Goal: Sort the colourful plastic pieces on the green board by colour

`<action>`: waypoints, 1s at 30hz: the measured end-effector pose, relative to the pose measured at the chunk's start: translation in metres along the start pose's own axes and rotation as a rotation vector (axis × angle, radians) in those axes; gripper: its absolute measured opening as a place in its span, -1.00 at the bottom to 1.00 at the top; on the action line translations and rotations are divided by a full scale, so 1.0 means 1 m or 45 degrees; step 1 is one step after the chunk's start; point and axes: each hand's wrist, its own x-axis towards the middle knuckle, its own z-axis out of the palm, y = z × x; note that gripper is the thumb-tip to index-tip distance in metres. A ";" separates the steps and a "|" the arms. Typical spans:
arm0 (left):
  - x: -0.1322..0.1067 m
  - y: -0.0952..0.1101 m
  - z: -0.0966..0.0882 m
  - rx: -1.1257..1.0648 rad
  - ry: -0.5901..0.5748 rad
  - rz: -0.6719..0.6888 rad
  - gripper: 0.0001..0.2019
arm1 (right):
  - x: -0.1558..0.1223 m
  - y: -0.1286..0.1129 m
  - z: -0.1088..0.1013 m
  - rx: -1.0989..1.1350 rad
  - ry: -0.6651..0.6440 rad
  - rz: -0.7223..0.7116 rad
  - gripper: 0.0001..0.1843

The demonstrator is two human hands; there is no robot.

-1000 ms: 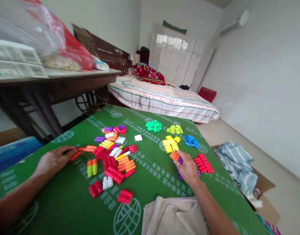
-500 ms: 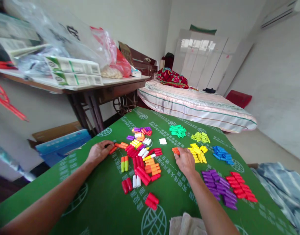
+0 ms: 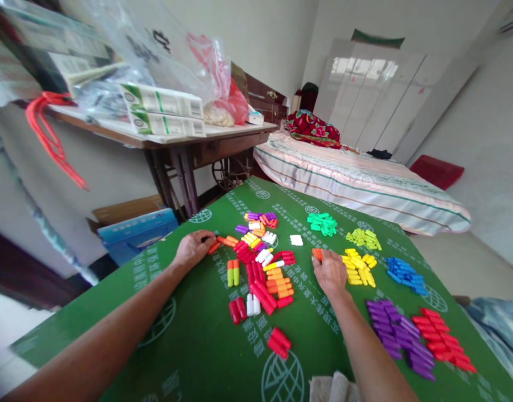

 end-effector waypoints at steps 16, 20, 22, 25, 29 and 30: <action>0.000 -0.001 0.004 -0.025 0.012 -0.007 -0.66 | -0.086 -0.064 -0.030 0.522 0.012 -0.597 -0.75; 0.000 0.000 0.003 -0.021 0.002 0.001 -0.65 | -0.098 -0.075 -0.031 0.419 -0.085 -0.640 -0.74; 0.000 0.000 0.002 -0.012 -0.002 -0.002 -0.65 | -0.100 -0.081 -0.031 0.393 -0.114 -0.631 -0.75; 0.000 0.000 0.002 0.008 0.000 -0.010 -0.66 | -0.101 -0.086 -0.028 0.415 -0.108 -0.606 -0.77; 0.000 0.003 -0.001 0.008 -0.004 -0.006 -0.67 | -0.102 -0.087 -0.029 0.554 -0.047 -0.611 -0.85; 0.001 0.004 -0.003 0.013 -0.012 -0.011 -0.66 | -0.103 -0.085 -0.031 0.591 -0.027 -0.603 -0.86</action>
